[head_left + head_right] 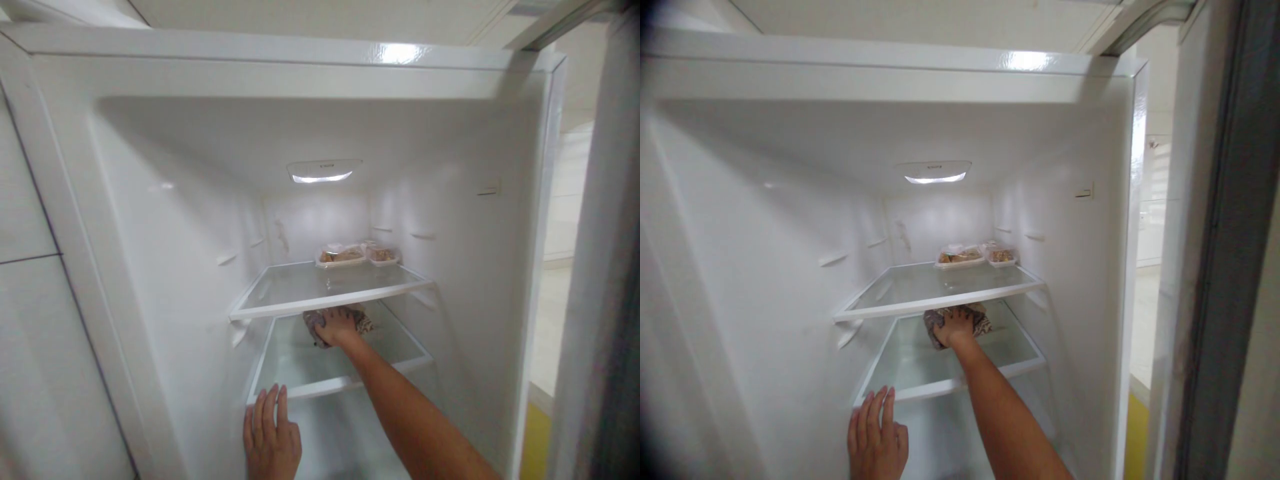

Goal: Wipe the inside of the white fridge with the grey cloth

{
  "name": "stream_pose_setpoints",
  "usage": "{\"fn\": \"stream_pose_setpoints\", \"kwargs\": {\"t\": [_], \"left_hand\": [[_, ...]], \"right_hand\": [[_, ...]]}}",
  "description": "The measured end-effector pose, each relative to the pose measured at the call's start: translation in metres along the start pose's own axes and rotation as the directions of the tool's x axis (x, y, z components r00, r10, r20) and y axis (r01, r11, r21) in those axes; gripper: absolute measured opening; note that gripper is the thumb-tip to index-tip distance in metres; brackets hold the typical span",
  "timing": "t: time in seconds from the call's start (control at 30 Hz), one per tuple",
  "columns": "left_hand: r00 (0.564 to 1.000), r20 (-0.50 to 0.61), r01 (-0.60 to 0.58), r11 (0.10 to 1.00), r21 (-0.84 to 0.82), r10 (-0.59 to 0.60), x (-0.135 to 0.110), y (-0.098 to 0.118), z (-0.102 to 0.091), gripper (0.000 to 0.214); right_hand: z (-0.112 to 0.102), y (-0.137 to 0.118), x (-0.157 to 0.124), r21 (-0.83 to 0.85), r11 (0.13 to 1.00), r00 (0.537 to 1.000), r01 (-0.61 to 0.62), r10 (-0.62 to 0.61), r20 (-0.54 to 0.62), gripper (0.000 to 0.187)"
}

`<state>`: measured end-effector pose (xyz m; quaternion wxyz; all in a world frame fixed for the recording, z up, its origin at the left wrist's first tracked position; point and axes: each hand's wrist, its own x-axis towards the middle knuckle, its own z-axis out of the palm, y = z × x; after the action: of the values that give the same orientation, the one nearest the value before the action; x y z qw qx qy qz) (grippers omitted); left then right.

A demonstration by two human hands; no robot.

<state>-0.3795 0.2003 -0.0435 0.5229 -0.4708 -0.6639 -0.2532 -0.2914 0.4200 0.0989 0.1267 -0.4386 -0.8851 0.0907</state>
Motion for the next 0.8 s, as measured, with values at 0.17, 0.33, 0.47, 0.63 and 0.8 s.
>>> {"fn": "stream_pose_setpoints", "kwargs": {"t": [0.17,0.33,0.47,0.63,0.8], "left_hand": [[1.000,0.013,0.011,1.000,0.000,-0.011,0.007,0.002,-0.009,0.088],[0.997,0.060,0.047,0.998,-0.049,-0.044,0.009,0.006,-0.016,0.094],[0.995,0.089,0.058,0.995,-0.084,-0.050,0.010,0.007,-0.020,0.094],[0.988,0.143,0.085,0.985,-0.147,-0.064,0.011,0.005,-0.027,0.098],[0.984,0.180,0.037,0.980,-0.198,-0.001,0.011,0.000,-0.035,0.101]], "right_hand": [[-0.023,0.079,-0.027,-0.068,0.982,0.975,-0.178,0.167,-0.145,0.060],[-0.024,0.085,-0.053,-0.100,0.977,0.965,-0.187,0.164,-0.207,0.056],[-0.020,0.068,-0.079,-0.107,0.984,0.970,-0.140,0.114,-0.216,0.056],[-0.019,0.053,-0.118,-0.098,0.993,0.982,-0.071,0.053,-0.181,0.058],[-0.017,0.023,-0.151,-0.004,0.999,0.993,0.041,-0.041,-0.107,0.065]]}}
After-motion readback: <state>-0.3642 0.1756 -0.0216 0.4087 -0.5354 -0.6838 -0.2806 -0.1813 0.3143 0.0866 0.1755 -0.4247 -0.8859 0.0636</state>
